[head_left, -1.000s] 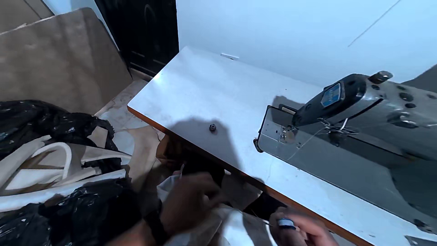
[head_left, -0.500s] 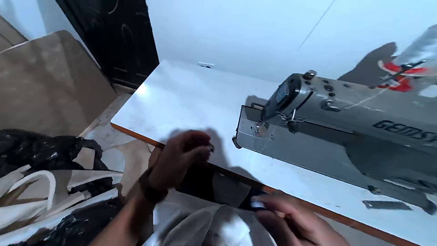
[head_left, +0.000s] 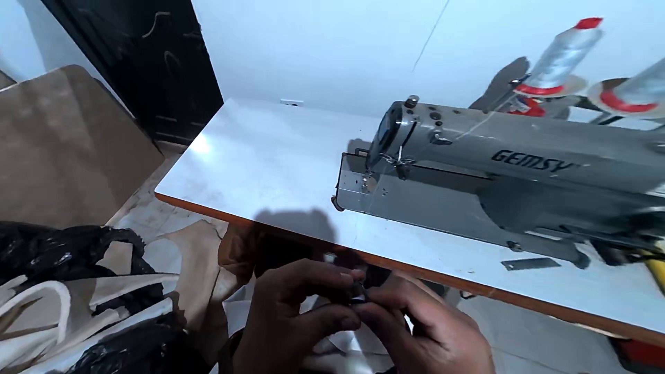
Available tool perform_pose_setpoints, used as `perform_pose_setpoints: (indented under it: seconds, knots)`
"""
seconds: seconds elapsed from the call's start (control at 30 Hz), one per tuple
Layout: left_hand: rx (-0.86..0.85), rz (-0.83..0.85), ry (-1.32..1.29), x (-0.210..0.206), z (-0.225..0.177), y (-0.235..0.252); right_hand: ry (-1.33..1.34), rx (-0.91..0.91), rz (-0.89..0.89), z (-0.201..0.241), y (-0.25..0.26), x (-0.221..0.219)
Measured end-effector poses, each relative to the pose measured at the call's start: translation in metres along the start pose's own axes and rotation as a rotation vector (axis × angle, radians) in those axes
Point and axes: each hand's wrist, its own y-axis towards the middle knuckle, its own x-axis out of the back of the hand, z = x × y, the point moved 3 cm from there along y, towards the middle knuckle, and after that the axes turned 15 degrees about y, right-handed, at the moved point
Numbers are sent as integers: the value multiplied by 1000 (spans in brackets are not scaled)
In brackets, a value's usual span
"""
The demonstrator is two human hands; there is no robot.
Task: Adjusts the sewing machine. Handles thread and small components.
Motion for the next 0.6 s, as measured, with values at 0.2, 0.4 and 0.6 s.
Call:
perform_pose_setpoints:
  seconds: [0.2, 0.4, 0.6]
  knots:
    - [-23, 60, -105, -5, -6, -5, 14, 23, -14, 14, -14, 3]
    - [23, -6, -207, -7, -7, -12, -15, 92, 34, 43, -28, 8]
    - [-17, -55, -434, -27, -12, -21, 43, 132, -19, 50, -43, 3]
